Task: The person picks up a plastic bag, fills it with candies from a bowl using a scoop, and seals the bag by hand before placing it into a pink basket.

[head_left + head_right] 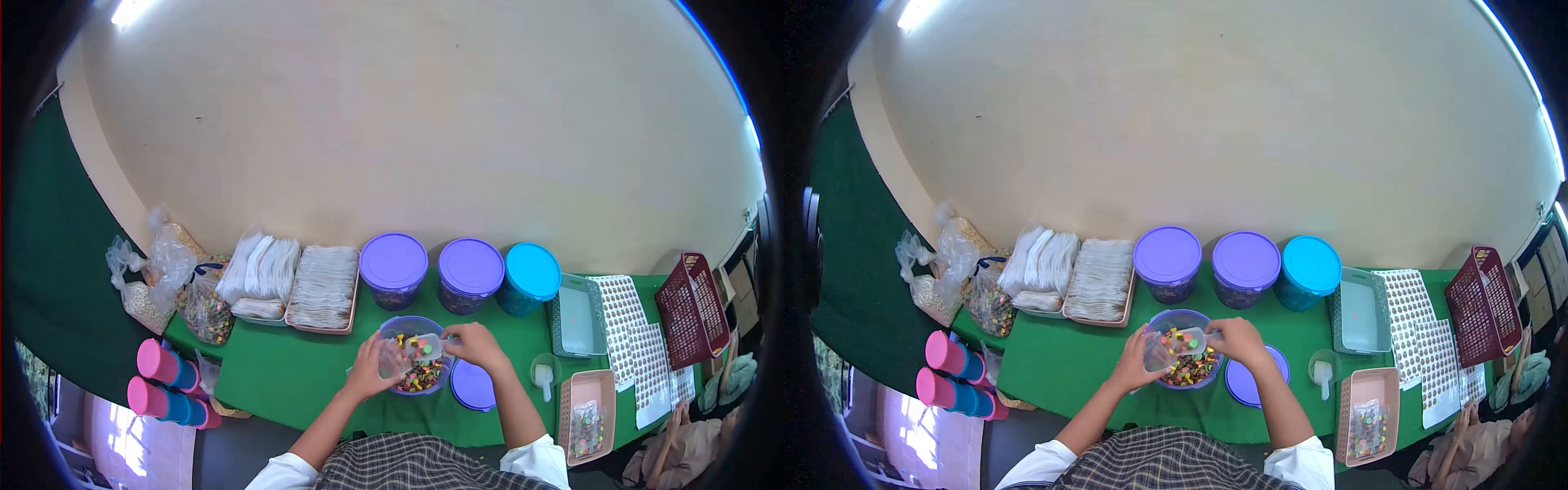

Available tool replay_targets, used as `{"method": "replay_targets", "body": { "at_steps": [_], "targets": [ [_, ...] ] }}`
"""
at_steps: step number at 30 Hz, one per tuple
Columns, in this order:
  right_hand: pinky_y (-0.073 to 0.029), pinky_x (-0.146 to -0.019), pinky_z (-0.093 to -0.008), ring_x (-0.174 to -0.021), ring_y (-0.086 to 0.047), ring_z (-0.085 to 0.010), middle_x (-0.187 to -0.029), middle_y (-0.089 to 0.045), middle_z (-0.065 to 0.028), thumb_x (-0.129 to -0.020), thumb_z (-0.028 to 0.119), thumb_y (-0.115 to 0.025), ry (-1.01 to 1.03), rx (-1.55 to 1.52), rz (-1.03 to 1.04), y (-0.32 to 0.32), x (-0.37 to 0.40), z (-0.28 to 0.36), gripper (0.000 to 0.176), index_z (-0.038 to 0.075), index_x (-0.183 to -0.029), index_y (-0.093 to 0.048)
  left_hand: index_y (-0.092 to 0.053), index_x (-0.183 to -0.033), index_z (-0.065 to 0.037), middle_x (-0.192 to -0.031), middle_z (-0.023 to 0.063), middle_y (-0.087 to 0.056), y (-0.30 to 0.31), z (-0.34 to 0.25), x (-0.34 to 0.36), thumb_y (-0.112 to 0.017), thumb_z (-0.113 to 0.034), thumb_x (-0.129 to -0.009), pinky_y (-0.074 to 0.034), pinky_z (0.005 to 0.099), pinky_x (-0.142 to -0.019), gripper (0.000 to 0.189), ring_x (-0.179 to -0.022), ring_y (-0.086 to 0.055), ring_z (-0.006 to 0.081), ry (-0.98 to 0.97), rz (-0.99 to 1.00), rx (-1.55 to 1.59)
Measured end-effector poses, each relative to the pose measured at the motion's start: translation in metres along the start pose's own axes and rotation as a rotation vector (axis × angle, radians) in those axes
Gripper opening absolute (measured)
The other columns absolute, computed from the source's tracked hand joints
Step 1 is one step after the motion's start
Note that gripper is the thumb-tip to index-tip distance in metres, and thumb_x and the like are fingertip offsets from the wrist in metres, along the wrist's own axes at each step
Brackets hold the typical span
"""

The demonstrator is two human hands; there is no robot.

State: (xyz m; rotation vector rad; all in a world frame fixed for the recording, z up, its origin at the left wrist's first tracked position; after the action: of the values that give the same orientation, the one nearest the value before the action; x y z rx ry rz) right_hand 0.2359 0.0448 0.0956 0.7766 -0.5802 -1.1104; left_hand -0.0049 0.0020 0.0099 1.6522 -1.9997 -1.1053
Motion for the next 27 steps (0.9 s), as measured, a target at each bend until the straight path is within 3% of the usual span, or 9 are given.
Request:
{"method": "replay_targets", "body": {
  "at_steps": [6, 16, 18, 19, 21, 22, 27],
  "targets": [
    [-0.051, -0.068, -0.0429, -0.076, -0.065, -0.03, -0.075, -0.067, -0.0116, -0.072, 0.022, -0.066, 0.091, 0.299, -0.06, 0.004, 0.003, 0.037, 0.022, 0.013, -0.092, -0.07, -0.038, -0.128, 0.001, -0.142, 0.0224, -0.03, -0.006, -0.006, -0.004, -0.078, -0.035, -0.061, -0.032, 0.0482, -0.105, 0.086, -0.128, -0.034, 0.0404, -0.027, -0.041, -0.029],
    [-0.051, -0.068, -0.0424, -0.078, -0.062, -0.0283, -0.074, -0.066, -0.0097, -0.073, 0.021, -0.065, 0.113, 0.25, -0.157, 0.006, 0.007, 0.04, 0.019, 0.013, -0.09, -0.07, -0.036, -0.129, 0.001, -0.14, 0.0235, -0.032, -0.005, -0.006, -0.003, -0.078, -0.037, -0.063, -0.032, 0.0483, -0.105, 0.087, -0.126, -0.036, 0.0405, -0.008, -0.087, -0.006],
    [-0.051, -0.068, -0.0418, -0.077, -0.062, -0.0284, -0.074, -0.066, -0.0096, -0.073, 0.021, -0.065, 0.01, 0.17, -0.175, 0.006, 0.004, 0.028, 0.02, 0.014, -0.092, -0.07, -0.035, -0.13, 0.0, -0.139, 0.0225, -0.034, -0.002, -0.003, 0.002, -0.079, -0.035, -0.064, -0.033, 0.0468, -0.104, 0.088, -0.126, -0.037, 0.0387, -0.011, -0.128, -0.009],
    [-0.051, -0.068, -0.0418, -0.077, -0.062, -0.0284, -0.074, -0.066, -0.0096, -0.073, 0.021, -0.065, 0.006, 0.169, -0.168, -0.006, 0.001, 0.021, 0.02, 0.014, -0.092, -0.07, -0.035, -0.13, 0.0, -0.139, 0.0225, -0.034, 0.0, -0.003, 0.006, -0.079, -0.035, -0.064, -0.033, 0.0468, -0.104, 0.088, -0.126, -0.037, 0.0387, -0.006, -0.124, -0.005],
    [-0.051, -0.066, -0.0424, -0.079, -0.062, -0.0274, -0.072, -0.065, -0.0105, -0.072, 0.019, -0.065, -0.064, 0.299, -0.07, -0.052, -0.011, -0.009, 0.022, 0.016, -0.093, -0.07, -0.032, -0.132, -0.001, -0.136, 0.0204, -0.037, 0.013, 0.008, 0.016, -0.08, -0.032, -0.064, -0.034, 0.0447, -0.103, 0.089, -0.124, -0.039, 0.036, 0.138, -0.364, 0.286],
    [-0.051, -0.066, -0.0424, -0.079, -0.062, -0.0274, -0.072, -0.065, -0.0105, -0.072, 0.019, -0.065, -0.073, 0.303, -0.063, -0.079, -0.013, -0.023, 0.022, 0.016, -0.093, -0.07, -0.03, -0.134, -0.002, -0.133, 0.0187, -0.039, 0.013, 0.021, 0.024, -0.081, -0.028, -0.065, -0.035, 0.0433, -0.102, 0.09, -0.122, -0.042, 0.0335, 0.093, -0.445, 0.24],
    [-0.052, -0.063, -0.0413, -0.077, -0.065, -0.0281, -0.075, -0.066, -0.0118, -0.076, 0.016, -0.061, 0.102, 0.494, -0.085, -0.166, -0.015, -0.032, 0.021, 0.017, -0.095, -0.068, -0.032, -0.134, -0.003, -0.133, 0.0204, -0.039, 0.002, 0.036, 0.05, -0.081, -0.031, -0.066, -0.037, 0.0433, -0.101, 0.088, -0.122, -0.042, 0.0335, 0.185, -0.313, 0.162]
  ]
}}
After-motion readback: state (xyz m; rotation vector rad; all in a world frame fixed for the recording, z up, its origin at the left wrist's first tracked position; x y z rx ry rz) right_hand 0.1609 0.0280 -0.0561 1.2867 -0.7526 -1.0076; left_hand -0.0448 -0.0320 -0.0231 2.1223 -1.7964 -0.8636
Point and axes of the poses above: each hand's wrist, its own x-axis away from the middle knuckle, its own y-axis out of the back of the hand, z = x × y, the point moved 4 cm from there along -x, towards the middle knuckle
